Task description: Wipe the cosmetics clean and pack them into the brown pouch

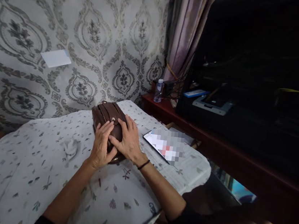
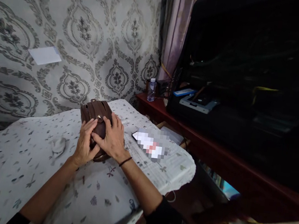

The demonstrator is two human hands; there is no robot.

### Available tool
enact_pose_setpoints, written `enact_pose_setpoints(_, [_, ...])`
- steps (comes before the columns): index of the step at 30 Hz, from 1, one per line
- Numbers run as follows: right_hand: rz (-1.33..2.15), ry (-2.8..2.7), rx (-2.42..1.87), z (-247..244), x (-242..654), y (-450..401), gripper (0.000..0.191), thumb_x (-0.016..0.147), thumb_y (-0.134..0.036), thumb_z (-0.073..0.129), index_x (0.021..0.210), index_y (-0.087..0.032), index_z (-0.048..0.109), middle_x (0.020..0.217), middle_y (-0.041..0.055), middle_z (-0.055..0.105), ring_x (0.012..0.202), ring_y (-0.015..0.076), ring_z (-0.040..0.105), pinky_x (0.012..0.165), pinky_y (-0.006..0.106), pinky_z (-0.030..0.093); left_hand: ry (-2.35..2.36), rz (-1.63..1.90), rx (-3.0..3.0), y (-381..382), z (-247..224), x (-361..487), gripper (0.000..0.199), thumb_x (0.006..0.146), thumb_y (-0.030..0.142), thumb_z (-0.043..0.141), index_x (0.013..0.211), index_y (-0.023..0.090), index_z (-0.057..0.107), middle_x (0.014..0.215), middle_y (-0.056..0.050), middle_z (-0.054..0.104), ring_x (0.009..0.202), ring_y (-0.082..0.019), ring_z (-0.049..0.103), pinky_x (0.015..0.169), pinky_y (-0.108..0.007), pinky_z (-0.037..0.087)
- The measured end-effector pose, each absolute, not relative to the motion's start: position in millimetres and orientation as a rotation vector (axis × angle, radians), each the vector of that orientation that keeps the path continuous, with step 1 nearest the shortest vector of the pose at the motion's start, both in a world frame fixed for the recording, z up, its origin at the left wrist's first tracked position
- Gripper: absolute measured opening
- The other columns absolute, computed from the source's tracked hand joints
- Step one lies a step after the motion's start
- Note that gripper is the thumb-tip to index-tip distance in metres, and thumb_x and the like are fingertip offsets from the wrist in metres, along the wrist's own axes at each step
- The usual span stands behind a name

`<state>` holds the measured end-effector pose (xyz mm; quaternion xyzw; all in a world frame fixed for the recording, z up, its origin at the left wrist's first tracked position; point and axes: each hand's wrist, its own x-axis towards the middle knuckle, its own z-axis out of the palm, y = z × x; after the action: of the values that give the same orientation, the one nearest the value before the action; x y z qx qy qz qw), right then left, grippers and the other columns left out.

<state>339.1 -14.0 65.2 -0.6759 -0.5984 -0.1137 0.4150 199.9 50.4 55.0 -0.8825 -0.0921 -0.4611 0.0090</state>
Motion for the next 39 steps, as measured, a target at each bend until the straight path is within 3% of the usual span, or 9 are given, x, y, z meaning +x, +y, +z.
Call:
enact_pose_setpoints(12, [-0.431, -1.512, -1.742, 64, 332, -9, 0.079, 0.086, -0.065, 0.052, 0.147, -0.017, 0.04, 0.146, 0.022, 0.043, 0.132, 0.0395, 0.04, 0.103, 0.057, 0.039, -0.264, -1.468, -2.875, 48, 58, 199, 0.078, 0.092, 0.027, 0.049, 0.156, 0.013, 0.007, 0.158, -0.024, 0.028, 0.15, -0.033, 0.022, 0.119, -0.061, 0.022])
enact_pose_setpoints(16, [-0.513, -1.474, -1.703, 57, 333, -4, 0.074, 0.086, -0.064, 0.051, 0.143, -0.017, 0.046, 0.144, 0.0212, 0.045, 0.13, 0.0382, 0.042, 0.1, 0.055, 0.041, -0.283, -1.286, -3.078, 45, 73, 187, 0.07, 0.091, 0.024, 0.048, 0.155, 0.02, 0.019, 0.16, -0.017, 0.029, 0.151, -0.031, 0.019, 0.121, -0.061, 0.017])
enact_pose_setpoints(19, [-0.539, -1.462, -1.694, 55, 332, -3, 0.073, 0.086, -0.063, 0.052, 0.141, -0.016, 0.047, 0.143, 0.0222, 0.046, 0.129, 0.0387, 0.043, 0.098, 0.055, 0.042, -0.357, -1.263, -3.358, 49, 92, 171, 0.052, 0.094, 0.03, 0.045, 0.145, 0.024, 0.041, 0.155, -0.012, 0.041, 0.147, -0.029, 0.033, 0.12, -0.052, 0.029])
enact_pose_setpoints(22, [-0.553, -1.449, -1.689, 54, 332, -3, 0.071, 0.086, -0.06, 0.054, 0.141, -0.016, 0.048, 0.144, 0.0222, 0.044, 0.128, 0.0389, 0.043, 0.097, 0.055, 0.042, -0.746, -1.655, -3.334, 79, 104, 164, 0.038, 0.096, 0.037, 0.043, 0.127, 0.022, 0.057, 0.143, -0.011, 0.056, 0.132, -0.028, 0.053, 0.108, -0.042, 0.046])
enact_pose_setpoints(24, [-0.558, -1.439, -1.679, 54, 331, -3, 0.069, 0.085, -0.057, 0.056, 0.14, -0.016, 0.048, 0.144, 0.0219, 0.044, 0.128, 0.0387, 0.043, 0.097, 0.055, 0.042, -1.372, -1.836, -2.987, 114, 109, 169, 0.038, 0.095, 0.036, 0.043, 0.127, 0.02, 0.057, 0.135, -0.009, 0.061, 0.127, -0.026, 0.056, 0.103, -0.038, 0.048])
enact_pose_setpoints(26, [-0.568, -1.433, -1.662, 53, 331, -2, 0.068, 0.085, -0.055, 0.057, 0.14, -0.017, 0.048, 0.143, 0.0215, 0.044, 0.128, 0.0384, 0.043, 0.097, 0.055, 0.043, -1.873, -1.704, -2.763, 153, 113, 179, 0.037, 0.096, 0.038, 0.04, 0.12, 0.018, 0.06, 0.127, -0.01, 0.066, 0.124, -0.027, 0.056, 0.098, -0.035, 0.049])
enact_pose_setpoints(31, [-0.592, -1.43, -1.637, 53, 331, -2, 0.066, 0.084, -0.054, 0.059, 0.139, -0.017, 0.049, 0.143, 0.0218, 0.044, 0.127, 0.0385, 0.044, 0.097, 0.055, 0.043, -2.262, -1.356, -2.833, 223, 115, 207, 0.043, 0.089, 0.057, 0.055, 0.085, 0.016, 0.067, 0.083, -0.009, 0.074, 0.091, -0.028, 0.068, 0.071, -0.033, 0.053])
enact_pose_setpoints(34, [-0.586, -1.427, -1.627, 53, 331, -2, 0.065, 0.084, -0.052, 0.059, 0.138, -0.017, 0.049, 0.142, 0.0216, 0.044, 0.127, 0.0383, 0.044, 0.097, 0.055, 0.042, -2.384, -1.199, -2.907, 238, 111, 219, 0.042, 0.091, 0.056, 0.056, 0.094, 0.015, 0.066, 0.09, -0.007, 0.073, 0.085, -0.021, 0.068, 0.072, -0.033, 0.055])
enact_pose_setpoints(39, [-0.577, -1.415, -1.627, 54, 330, -3, 0.066, 0.084, -0.051, 0.059, 0.139, -0.018, 0.048, 0.142, 0.0215, 0.045, 0.126, 0.0384, 0.044, 0.096, 0.055, 0.043, -2.5, -1.025, -2.938, 249, 108, 230, 0.035, 0.095, 0.036, 0.06, 0.123, 0.016, 0.059, 0.121, -0.009, 0.063, 0.101, -0.021, 0.065, 0.086, -0.042, 0.056])
